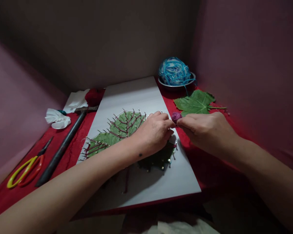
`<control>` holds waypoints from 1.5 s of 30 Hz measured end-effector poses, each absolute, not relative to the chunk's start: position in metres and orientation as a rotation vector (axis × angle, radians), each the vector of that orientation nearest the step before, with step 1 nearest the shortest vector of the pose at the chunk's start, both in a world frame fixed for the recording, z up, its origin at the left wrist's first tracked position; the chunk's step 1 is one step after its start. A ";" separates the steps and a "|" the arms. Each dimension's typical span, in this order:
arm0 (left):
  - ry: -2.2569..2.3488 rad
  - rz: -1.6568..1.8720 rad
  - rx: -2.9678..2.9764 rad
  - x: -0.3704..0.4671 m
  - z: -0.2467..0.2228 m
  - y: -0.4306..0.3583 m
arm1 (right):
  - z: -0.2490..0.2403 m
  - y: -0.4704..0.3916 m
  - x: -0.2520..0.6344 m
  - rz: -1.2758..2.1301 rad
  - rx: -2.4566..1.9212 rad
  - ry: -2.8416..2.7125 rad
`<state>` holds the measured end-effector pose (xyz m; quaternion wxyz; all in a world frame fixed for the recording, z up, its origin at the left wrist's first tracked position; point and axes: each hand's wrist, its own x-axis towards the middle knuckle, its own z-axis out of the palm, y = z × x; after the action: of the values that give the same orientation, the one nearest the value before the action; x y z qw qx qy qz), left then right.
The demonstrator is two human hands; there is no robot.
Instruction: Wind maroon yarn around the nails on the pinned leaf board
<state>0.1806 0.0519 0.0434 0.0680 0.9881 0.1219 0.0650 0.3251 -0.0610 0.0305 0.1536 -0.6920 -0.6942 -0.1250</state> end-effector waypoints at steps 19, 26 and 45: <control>0.435 0.418 2.945 0.167 0.030 0.060 | 0.054 -0.005 0.332 -0.119 -1.782 -2.148; 0.239 0.531 3.021 0.165 0.023 0.063 | 0.051 0.001 0.347 -0.030 -1.879 -2.043; 0.591 0.612 2.608 0.165 0.027 0.057 | 0.013 -0.029 0.337 0.276 -1.799 -2.158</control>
<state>0.1654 0.0569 0.0271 0.1979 0.9319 0.2111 0.2187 0.3368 -0.0295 0.0133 0.1587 -0.6291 -0.7549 0.0965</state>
